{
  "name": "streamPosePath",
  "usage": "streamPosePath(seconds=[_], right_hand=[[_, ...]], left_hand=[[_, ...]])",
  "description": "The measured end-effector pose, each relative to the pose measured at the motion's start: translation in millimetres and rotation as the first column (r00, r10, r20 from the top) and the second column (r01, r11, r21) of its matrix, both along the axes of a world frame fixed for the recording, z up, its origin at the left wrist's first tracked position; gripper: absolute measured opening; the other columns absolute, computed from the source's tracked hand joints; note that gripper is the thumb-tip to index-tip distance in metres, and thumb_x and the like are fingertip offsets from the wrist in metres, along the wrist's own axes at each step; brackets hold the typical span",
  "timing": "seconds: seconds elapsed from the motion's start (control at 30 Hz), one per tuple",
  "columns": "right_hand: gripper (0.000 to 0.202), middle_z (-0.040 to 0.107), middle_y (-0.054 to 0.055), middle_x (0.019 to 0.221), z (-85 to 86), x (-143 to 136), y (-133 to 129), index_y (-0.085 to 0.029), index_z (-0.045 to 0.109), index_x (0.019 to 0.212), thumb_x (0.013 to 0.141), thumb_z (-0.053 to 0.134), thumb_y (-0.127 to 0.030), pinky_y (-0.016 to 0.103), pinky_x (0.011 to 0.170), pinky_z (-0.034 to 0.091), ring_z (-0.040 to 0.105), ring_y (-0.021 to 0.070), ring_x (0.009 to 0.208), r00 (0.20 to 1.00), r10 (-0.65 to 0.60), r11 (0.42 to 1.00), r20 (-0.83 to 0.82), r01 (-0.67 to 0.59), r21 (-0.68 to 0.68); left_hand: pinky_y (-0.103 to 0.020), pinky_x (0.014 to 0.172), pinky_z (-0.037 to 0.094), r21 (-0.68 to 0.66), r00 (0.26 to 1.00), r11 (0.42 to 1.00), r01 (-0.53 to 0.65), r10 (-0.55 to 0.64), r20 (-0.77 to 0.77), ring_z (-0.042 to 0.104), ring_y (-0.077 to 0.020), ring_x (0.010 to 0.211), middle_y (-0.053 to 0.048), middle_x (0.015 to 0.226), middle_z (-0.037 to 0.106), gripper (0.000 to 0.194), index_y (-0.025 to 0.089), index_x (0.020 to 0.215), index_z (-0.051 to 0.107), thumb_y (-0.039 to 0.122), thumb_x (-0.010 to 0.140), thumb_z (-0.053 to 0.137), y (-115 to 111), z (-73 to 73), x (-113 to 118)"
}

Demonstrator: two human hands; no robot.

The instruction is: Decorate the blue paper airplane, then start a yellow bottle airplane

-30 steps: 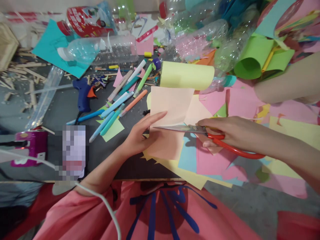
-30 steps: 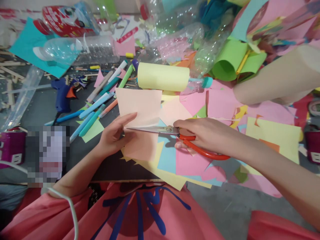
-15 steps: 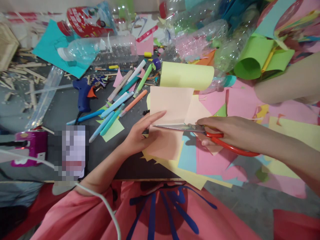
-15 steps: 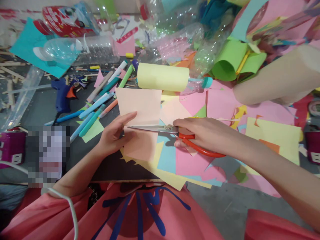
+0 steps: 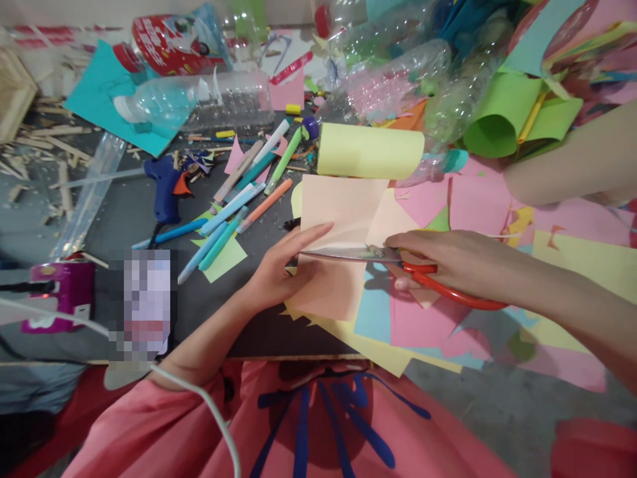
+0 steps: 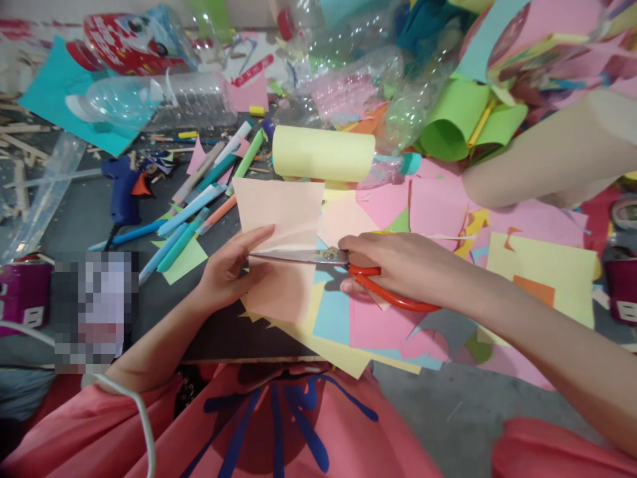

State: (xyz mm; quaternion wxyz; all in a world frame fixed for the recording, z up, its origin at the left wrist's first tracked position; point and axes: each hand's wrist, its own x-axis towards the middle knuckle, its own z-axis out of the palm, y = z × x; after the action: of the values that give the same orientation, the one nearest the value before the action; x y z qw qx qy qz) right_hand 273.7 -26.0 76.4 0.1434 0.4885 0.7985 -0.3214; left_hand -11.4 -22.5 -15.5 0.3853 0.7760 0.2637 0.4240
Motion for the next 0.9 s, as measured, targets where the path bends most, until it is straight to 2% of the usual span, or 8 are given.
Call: streamPosePath(seconds=[0.1,0.43,0.63,0.9], right_hand=[[0.031,0.062,0.002,0.073,-1.9,0,1,-0.023,0.053,0.094,0.092,0.049,-0.054,0.026,0.053,0.032,0.057,0.0186,0.056,1.000,0.007,1.000,-0.018,-0.007,-0.006],[0.033,0.063,0.002,0.068,-6.1,3,1,-0.025,0.058,0.096,0.094,0.049,-0.057,0.027,0.052,0.033,0.055,0.0189,0.051,0.996,0.000,1.000,-0.087,0.001,0.020],[0.031,0.061,0.001,0.065,-10.1,5,0,-0.025,0.060,0.095,0.093,0.051,-0.055,0.028,0.051,0.032,0.054,0.0184,0.049,0.994,0.002,0.999,-0.106,0.002,0.042],[0.014,0.064,0.002,0.072,-17.6,24,-14,-0.025,0.056,0.090,0.094,0.046,-0.035,0.027,0.051,0.034,0.057,0.0179,0.055,0.997,-0.011,0.992,-0.075,0.020,0.126]], left_hand=[[-0.032,0.113,0.049,-0.010,1.000,1.000,-0.003,0.003,0.004,0.059,-0.0188,0.134,-0.004,0.145,0.062,0.063,0.034,0.151,0.046,0.013,0.094,0.063,0,-0.8,-1],[-0.038,0.115,0.048,-0.071,1.000,0.997,-0.019,0.019,-0.013,0.059,-0.0226,0.134,-0.007,0.145,0.062,0.061,0.033,0.150,0.048,0.015,0.093,0.062,-2,1.2,-2],[-0.041,0.115,0.048,-0.050,0.997,0.999,-0.017,0.013,-0.081,0.059,-0.0241,0.134,-0.010,0.144,0.062,0.061,0.029,0.151,0.047,0.013,0.093,0.060,0,2.3,-2],[-0.040,0.115,0.047,-0.073,0.991,0.993,-0.089,0.081,-0.102,0.058,-0.0247,0.136,-0.011,0.145,0.062,0.054,0.027,0.148,0.051,0.026,0.095,0.064,5,3.5,-8]])
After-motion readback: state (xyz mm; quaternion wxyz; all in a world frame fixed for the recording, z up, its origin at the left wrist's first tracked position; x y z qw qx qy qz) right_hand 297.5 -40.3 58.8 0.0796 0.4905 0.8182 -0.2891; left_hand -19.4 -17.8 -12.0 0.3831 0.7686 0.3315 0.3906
